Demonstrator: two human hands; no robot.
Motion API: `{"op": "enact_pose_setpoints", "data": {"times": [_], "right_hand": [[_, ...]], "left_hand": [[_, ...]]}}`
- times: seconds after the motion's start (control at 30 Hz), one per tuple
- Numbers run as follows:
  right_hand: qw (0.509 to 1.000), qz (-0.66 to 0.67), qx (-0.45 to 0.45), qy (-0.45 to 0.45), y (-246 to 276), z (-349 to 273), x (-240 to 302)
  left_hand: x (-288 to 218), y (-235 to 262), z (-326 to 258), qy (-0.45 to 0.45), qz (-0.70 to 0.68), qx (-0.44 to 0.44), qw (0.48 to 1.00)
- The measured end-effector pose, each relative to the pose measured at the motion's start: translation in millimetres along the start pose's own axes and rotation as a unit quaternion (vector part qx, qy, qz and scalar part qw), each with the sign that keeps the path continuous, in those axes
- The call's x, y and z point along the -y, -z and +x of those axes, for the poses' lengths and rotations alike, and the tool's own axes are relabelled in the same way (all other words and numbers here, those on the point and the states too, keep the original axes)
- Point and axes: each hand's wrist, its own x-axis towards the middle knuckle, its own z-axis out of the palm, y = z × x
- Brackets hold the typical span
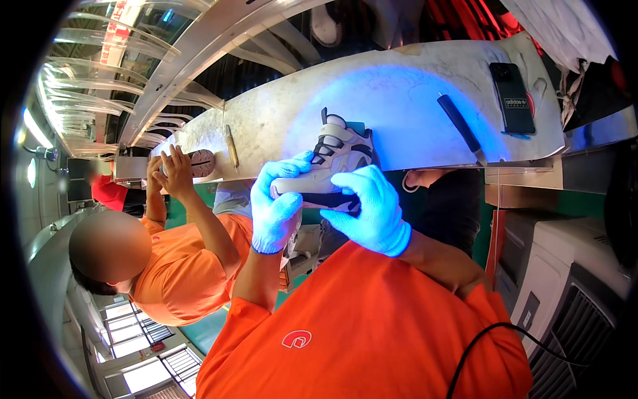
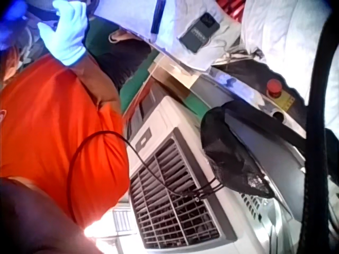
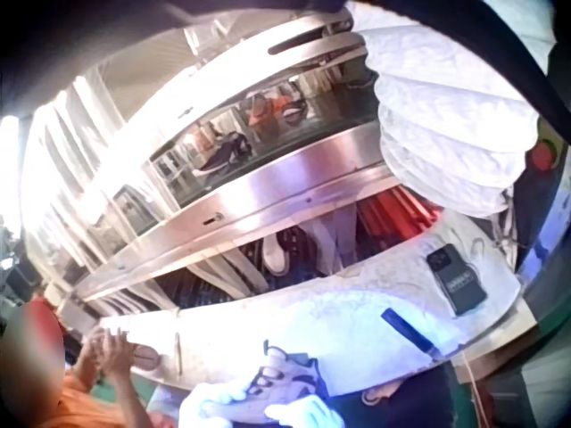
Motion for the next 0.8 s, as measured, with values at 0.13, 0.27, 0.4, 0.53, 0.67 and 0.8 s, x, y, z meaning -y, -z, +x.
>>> {"op": "enact_pose_setpoints", "data": {"times": [0.13, 0.27, 0.4, 0.53, 0.67, 0.8], "right_hand": [[1.000, -0.005, -0.010, -0.004, -2, 7, 0], [1.000, -0.003, -0.015, -0.005, -2, 10, 1], [0.997, -0.030, -0.035, 0.056, -5, 4, 6], [0.997, -0.014, -0.050, 0.059, -8, 6, 0], [0.999, -0.001, -0.032, 0.026, -4, 11, -5], [0.999, 0.000, -0.025, 0.036, -3, 14, -10]], "left_hand": [[-10, -3, 2, 0.011, 0.043, -0.010, 0.999], [-22, -7, 3, 0.033, 0.117, -0.006, 0.993], [-25, -15, 5, 0.046, 0.124, -0.021, 0.991], [-23, -9, 6, 0.045, 0.131, -0.017, 0.990], [-25, -9, 7, 0.044, 0.136, -0.007, 0.990], [-25, -4, 9, 0.046, 0.137, -0.004, 0.990]]}}
